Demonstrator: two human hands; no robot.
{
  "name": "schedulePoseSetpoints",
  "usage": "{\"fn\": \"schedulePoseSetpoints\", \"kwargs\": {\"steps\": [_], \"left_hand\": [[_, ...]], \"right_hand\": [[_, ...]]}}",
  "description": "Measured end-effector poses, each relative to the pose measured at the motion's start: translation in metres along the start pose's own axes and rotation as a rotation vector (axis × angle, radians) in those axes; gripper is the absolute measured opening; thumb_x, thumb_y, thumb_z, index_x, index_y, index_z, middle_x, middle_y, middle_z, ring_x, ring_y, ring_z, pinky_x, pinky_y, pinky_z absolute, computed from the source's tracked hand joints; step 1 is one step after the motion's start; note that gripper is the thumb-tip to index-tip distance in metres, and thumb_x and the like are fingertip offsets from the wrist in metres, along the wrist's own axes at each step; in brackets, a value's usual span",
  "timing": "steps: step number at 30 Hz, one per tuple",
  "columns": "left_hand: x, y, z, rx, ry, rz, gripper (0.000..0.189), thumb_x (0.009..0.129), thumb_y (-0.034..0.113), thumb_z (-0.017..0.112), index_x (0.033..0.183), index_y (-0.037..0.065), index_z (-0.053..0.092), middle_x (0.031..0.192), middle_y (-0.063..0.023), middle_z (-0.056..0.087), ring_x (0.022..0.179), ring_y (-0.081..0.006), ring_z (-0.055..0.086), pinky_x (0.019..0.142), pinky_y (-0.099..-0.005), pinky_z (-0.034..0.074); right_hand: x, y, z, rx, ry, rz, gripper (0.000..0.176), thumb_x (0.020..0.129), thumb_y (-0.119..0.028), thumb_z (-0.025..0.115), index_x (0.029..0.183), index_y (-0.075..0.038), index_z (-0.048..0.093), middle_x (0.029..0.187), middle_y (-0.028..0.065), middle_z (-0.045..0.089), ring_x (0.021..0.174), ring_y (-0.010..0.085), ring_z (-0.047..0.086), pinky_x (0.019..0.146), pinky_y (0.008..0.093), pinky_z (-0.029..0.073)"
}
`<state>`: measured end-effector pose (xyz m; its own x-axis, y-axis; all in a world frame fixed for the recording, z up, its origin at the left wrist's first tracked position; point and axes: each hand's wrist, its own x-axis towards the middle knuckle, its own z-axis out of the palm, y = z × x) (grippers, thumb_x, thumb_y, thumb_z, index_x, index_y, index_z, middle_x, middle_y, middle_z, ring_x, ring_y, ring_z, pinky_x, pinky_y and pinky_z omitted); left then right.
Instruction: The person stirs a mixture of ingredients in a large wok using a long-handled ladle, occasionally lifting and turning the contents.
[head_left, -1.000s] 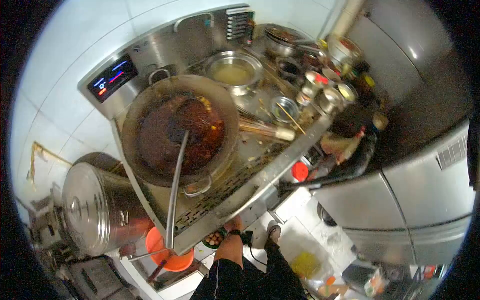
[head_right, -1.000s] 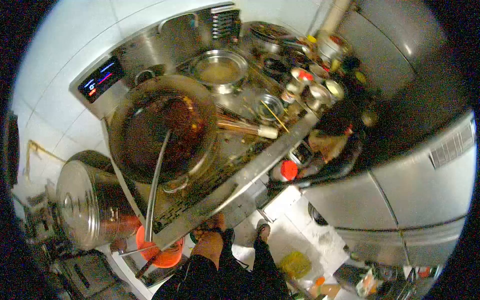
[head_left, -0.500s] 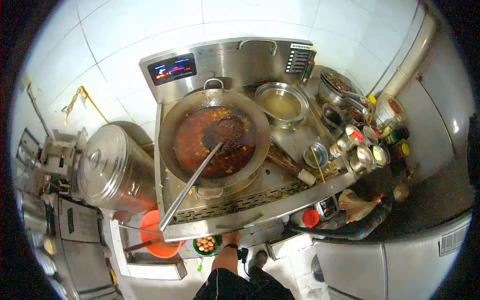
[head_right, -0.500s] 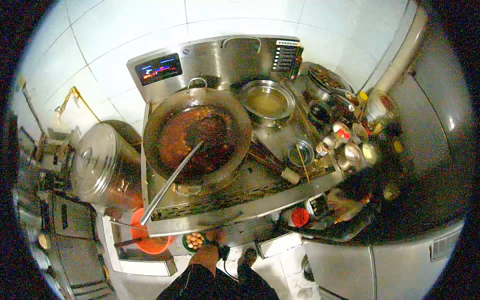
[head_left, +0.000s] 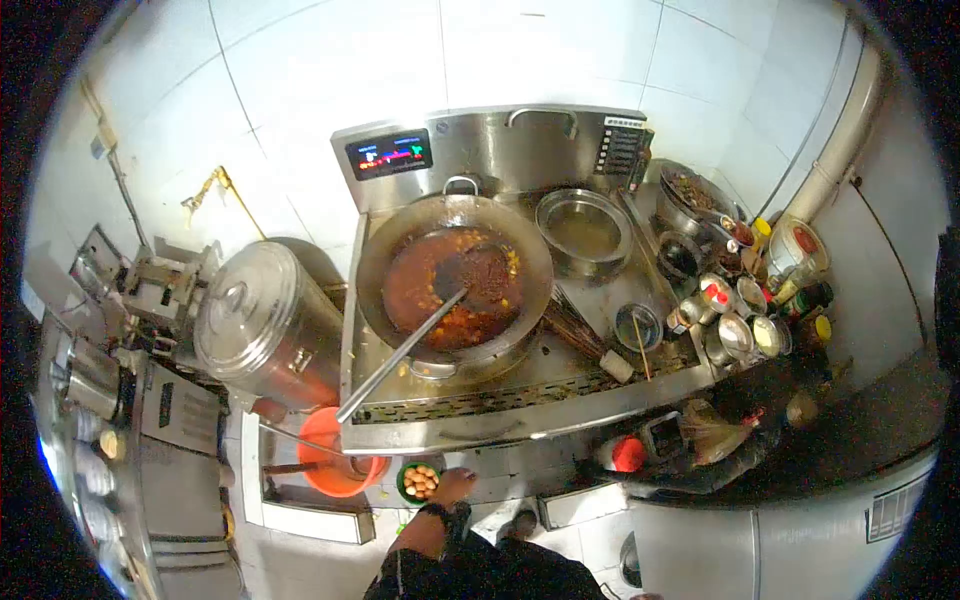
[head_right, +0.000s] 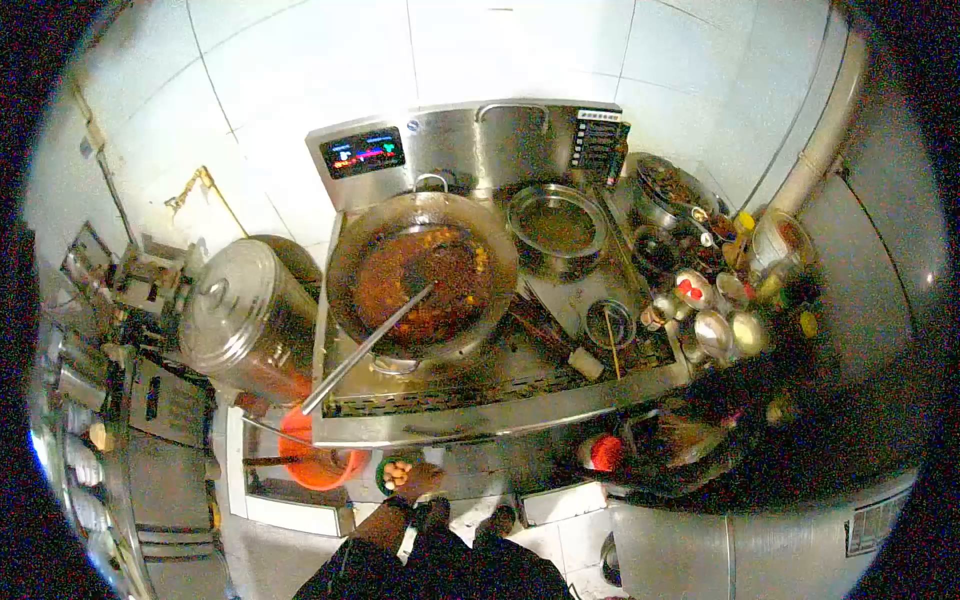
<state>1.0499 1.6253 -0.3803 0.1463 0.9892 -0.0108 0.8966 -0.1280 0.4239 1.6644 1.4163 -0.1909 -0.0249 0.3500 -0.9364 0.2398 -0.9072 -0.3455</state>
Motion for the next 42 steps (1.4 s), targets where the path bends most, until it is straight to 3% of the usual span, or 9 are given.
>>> {"fn": "schedulePoseSetpoints", "kwargs": {"steps": [7,9,14,16,22,28,31,36,42], "left_hand": [[-0.102,-0.048,-0.207,-1.031,0.616,-0.869,0.031,0.095,0.033,0.057,0.1,0.003,0.064,0.09,-0.0096,0.068,0.081,-0.0186,0.068,0.061,-0.0316,0.053],[-0.087,-0.021,-0.302,-1.121,0.826,-0.801,0.036,0.097,0.036,0.056,0.1,0.001,0.063,0.09,-0.0081,0.068,0.079,-0.0157,0.068,0.06,-0.0279,0.053],[-0.016,0.005,-0.387,-0.89,0.516,-0.647,0.054,0.096,0.047,0.058,0.122,-0.001,0.059,0.092,-0.008,0.071,0.073,-0.0161,0.065,0.065,-0.0303,0.054],[0.001,0.037,-0.401,-0.378,0.297,-0.637,0.051,0.09,0.04,0.067,0.119,-0.001,0.062,0.088,-0.0078,0.07,0.073,-0.0174,0.067,0.06,-0.031,0.051],[0.012,0.104,-0.372,-1.329,-0.04,-0.169,0.045,0.091,0.026,0.068,0.127,0.0,0.059,0.105,-0.0078,0.07,0.089,-0.0144,0.066,0.075,-0.0329,0.055],[0.018,0.131,-0.364,-1.126,-0.115,0.159,0.041,0.094,0.025,0.066,0.126,-0.001,0.059,0.112,-0.0101,0.069,0.091,-0.0156,0.065,0.082,-0.034,0.054],[0.023,0.111,-0.374,-1.045,-0.114,-0.29,0.041,0.092,0.023,0.067,0.124,-0.002,0.059,0.11,-0.0152,0.069,0.092,-0.0222,0.066,0.085,-0.036,0.053],[0.044,0.101,-0.374,-0.397,0.312,-0.177,0.043,0.084,0.019,0.071,0.121,-0.002,0.06,0.106,-0.0228,0.065,0.098,-0.0366,0.064,0.088,-0.0438,0.052],[0.101,0.106,-0.351,-0.063,0.515,-0.02,0.049,0.082,0.023,0.07,0.121,-0.001,0.056,0.113,-0.0217,0.058,0.108,-0.0396,0.055,0.098,-0.0477,0.045]], "right_hand": [[0.102,-0.174,0.029,-1.516,0.001,-0.878,0.029,0.098,-0.025,0.053,0.119,-0.009,0.064,0.114,0.0184,0.068,0.097,0.0312,0.067,0.078,0.0418,0.056],[0.072,-0.265,0.088,-1.359,0.199,-1.084,0.035,0.097,-0.035,0.053,0.112,-0.007,0.067,0.1,0.0179,0.069,0.096,0.0327,0.066,0.081,0.0447,0.054],[-0.035,-0.431,0.238,-0.659,-0.367,-0.959,0.046,0.101,-0.041,0.049,0.124,-0.001,0.06,0.115,0.0123,0.067,0.103,0.0216,0.065,0.086,0.0368,0.053],[-0.054,-0.46,0.286,-0.504,-0.507,-0.846,0.047,0.102,-0.045,0.048,0.12,-0.004,0.062,0.116,0.0119,0.066,0.104,0.02,0.063,0.086,0.0364,0.052],[-0.053,-0.509,0.372,0.144,-0.622,-0.448,0.05,0.103,-0.045,0.046,0.127,-0.002,0.053,0.112,0.0142,0.063,0.098,0.0245,0.064,0.08,0.0378,0.055],[-0.023,-0.501,0.354,0.873,-0.986,-0.325,0.048,0.102,-0.03,0.05,0.133,0.005,0.044,0.084,0.0027,0.044,0.062,0.0122,0.044,0.052,0.0239,0.044],[-0.038,-0.524,0.321,1.037,-1.191,-0.162,0.045,0.101,-0.026,0.051,0.135,0.003,0.045,0.08,0.0007,0.044,0.063,0.0089,0.044,0.049,0.0228,0.04],[-0.075,-0.555,0.267,-0.048,-0.485,-0.521,0.016,0.096,-0.017,0.057,0.106,-0.004,0.054,0.07,0.0026,0.048,0.047,0.0106,0.045,0.035,0.0282,0.036],[-0.105,-0.555,0.196,-1.286,0.316,-1.288,0.054,0.085,-0.022,0.064,0.133,-0.002,0.051,0.099,0.0199,0.067,0.077,0.0331,0.068,0.069,0.0407,0.054]]}}
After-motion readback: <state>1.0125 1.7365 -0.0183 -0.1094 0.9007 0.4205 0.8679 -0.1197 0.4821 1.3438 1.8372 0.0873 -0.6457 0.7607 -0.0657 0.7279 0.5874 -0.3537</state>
